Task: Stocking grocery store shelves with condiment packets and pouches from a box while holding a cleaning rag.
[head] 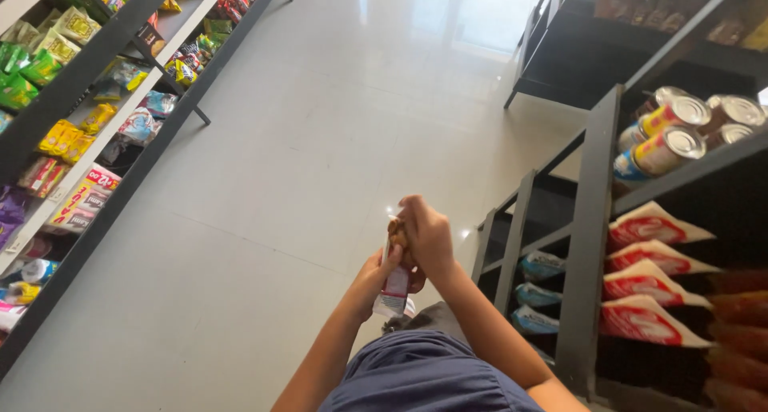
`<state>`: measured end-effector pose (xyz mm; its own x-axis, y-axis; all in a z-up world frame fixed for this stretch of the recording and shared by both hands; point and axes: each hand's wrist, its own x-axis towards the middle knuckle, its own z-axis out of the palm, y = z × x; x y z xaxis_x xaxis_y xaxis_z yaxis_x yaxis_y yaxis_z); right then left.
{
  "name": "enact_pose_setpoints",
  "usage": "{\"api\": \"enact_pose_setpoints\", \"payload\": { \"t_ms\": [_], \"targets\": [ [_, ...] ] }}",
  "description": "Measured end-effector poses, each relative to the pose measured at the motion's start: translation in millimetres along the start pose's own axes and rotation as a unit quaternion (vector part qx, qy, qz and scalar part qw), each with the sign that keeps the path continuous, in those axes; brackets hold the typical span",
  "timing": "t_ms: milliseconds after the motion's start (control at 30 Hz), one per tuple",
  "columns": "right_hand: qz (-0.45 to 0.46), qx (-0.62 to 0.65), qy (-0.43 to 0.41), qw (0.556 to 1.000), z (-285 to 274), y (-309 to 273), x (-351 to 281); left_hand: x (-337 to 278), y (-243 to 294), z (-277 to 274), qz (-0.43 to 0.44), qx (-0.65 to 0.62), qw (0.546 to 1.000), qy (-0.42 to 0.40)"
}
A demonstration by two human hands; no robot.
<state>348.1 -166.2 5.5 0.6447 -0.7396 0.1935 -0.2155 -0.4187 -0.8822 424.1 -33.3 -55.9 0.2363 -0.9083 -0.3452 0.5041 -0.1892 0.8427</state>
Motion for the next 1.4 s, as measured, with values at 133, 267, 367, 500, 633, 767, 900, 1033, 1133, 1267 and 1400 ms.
{"api": "enact_pose_setpoints", "payload": {
  "t_ms": [133,267,367,500,633,767,900,1033,1133,1267,1400],
  "targets": [
    [-0.096,-0.023,0.090,0.991,17,21,43,47,8,-15,0.038,-0.104,0.994,-0.002],
    [-0.209,-0.079,0.081,0.971,36,12,45,84,32,-35,0.036,-0.197,0.975,0.093],
    [-0.170,-0.059,0.042,0.983,39,19,51,119,33,-55,0.038,-0.156,0.980,0.116],
    [-0.080,-0.082,0.039,0.993,32,54,83,172,5,-57,-0.018,-0.154,0.987,0.050],
    [-0.015,-0.157,0.118,0.981,8,65,145,210,14,-45,-0.080,-0.103,0.990,-0.050],
    [0.050,-0.148,0.205,0.966,-8,75,184,253,37,-43,-0.124,0.108,0.983,-0.080],
    [0.147,-0.074,0.196,0.967,11,61,195,284,113,-38,-0.091,-0.062,0.990,-0.086],
    [0.107,-0.084,0.198,0.971,21,47,212,323,144,-46,-0.052,-0.041,0.993,-0.098],
    [0.070,-0.212,0.231,0.947,7,53,238,347,133,-47,-0.103,-0.026,0.983,-0.150],
    [0.081,-0.350,0.349,0.865,-26,83,261,349,141,-41,-0.096,0.112,0.954,-0.262],
    [0.225,0.091,0.425,0.872,-60,145,240,364,105,-55,-0.074,0.104,0.941,-0.313]
  ]
}}
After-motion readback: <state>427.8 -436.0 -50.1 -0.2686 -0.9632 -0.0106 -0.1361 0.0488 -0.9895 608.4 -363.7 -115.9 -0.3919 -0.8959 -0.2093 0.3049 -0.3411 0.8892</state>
